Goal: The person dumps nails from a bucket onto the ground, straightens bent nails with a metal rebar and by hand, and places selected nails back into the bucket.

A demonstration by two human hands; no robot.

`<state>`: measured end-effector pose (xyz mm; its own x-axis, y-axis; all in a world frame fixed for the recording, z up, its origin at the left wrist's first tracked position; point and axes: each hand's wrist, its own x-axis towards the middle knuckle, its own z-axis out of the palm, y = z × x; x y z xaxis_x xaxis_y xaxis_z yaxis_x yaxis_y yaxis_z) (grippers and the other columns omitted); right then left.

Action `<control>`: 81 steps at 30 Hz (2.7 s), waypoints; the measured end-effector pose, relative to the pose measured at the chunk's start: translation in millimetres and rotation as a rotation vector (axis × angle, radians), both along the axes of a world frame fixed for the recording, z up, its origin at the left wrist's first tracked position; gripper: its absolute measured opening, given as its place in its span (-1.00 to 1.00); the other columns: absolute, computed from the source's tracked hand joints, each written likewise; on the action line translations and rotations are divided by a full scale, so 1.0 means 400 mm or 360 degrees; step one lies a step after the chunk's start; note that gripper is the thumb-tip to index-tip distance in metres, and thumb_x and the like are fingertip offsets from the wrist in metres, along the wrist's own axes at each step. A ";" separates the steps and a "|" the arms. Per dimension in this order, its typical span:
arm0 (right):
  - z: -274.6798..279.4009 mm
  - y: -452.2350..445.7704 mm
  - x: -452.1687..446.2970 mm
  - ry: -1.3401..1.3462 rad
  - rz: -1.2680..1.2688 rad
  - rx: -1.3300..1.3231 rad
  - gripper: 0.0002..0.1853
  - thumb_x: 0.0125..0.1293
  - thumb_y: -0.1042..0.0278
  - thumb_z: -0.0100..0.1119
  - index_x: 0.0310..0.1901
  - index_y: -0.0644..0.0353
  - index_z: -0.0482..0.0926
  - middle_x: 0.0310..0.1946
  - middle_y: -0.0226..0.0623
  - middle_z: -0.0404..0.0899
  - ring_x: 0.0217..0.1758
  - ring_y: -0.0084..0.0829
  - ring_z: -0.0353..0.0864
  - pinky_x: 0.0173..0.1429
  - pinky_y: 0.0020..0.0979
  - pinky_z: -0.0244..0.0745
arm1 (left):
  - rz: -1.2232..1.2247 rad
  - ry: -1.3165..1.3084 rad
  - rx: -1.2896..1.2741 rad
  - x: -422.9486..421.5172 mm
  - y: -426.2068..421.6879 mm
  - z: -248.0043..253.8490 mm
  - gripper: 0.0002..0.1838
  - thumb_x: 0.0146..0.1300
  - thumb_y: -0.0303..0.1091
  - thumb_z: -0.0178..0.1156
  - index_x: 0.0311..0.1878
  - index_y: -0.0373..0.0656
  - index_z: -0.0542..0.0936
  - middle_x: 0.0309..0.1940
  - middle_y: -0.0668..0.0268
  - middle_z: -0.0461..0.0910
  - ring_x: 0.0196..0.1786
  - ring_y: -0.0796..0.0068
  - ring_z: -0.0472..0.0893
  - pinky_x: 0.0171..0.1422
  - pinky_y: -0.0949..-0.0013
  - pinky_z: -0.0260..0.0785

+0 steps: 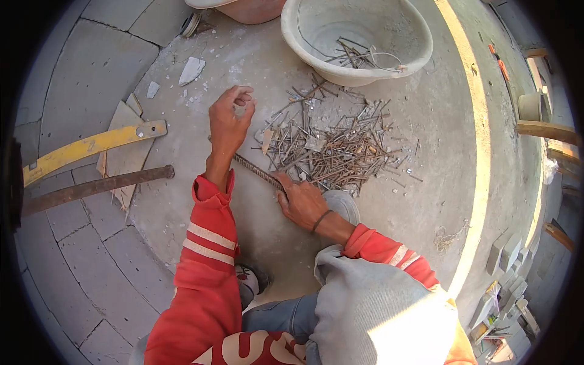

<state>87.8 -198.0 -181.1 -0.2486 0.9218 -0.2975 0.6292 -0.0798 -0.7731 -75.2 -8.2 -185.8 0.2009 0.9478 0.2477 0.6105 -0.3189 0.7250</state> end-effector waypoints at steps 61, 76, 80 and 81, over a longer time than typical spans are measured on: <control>0.087 0.268 0.335 -0.0825 -0.0557 0.0152 -0.75 0.06 0.22 0.49 -0.34 0.23 0.73 -0.44 -0.06 0.75 -0.38 0.00 0.76 -0.19 -0.07 0.66 | 0.0002 -0.1160 -0.1109 0.291 0.121 0.187 -0.31 0.44 -0.20 0.41 0.46 -0.38 0.37 -0.08 0.15 0.71 -0.18 0.44 0.70 -0.09 0.36 0.61; 0.344 0.259 0.527 -0.0153 -0.1122 0.0801 -0.73 0.42 0.17 0.44 -0.16 0.25 0.77 -0.50 -0.41 0.70 -0.45 -0.68 0.61 -0.35 -0.54 0.48 | -0.0469 -0.0307 -0.0911 0.254 -0.079 -0.055 -0.62 0.28 -0.12 0.48 -0.01 -0.22 0.75 -0.15 0.26 0.72 -0.14 0.34 0.71 -0.06 0.23 0.53; 0.110 0.168 0.520 -0.0376 -0.0820 0.0247 -0.84 0.40 0.31 0.35 -0.16 0.20 0.78 -0.38 -0.21 0.79 -0.36 -0.30 0.76 -0.23 -0.29 0.61 | -0.0740 0.0467 -0.0131 0.278 -0.158 -0.078 -0.54 0.17 -0.01 0.51 -0.04 -0.19 0.77 -0.04 0.12 0.68 0.09 -0.04 0.60 0.23 -0.06 0.38; 0.051 0.150 0.507 -0.0406 -0.0674 0.0409 -0.85 0.38 0.33 0.33 -0.12 0.17 0.79 -0.26 -0.18 0.78 -0.25 -0.17 0.77 -0.15 -0.20 0.64 | -0.0739 0.0512 -0.0148 0.280 -0.160 -0.079 -0.52 0.17 -0.01 0.50 -0.02 -0.21 0.77 -0.05 0.12 0.69 0.08 -0.01 0.61 0.24 -0.08 0.37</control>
<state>290.5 -137.9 -160.9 0.2099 0.9763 -0.0522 0.7528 -0.1955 -0.6286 36.7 -72.3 -217.4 0.6532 0.7568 0.0250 0.6161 -0.5504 0.5635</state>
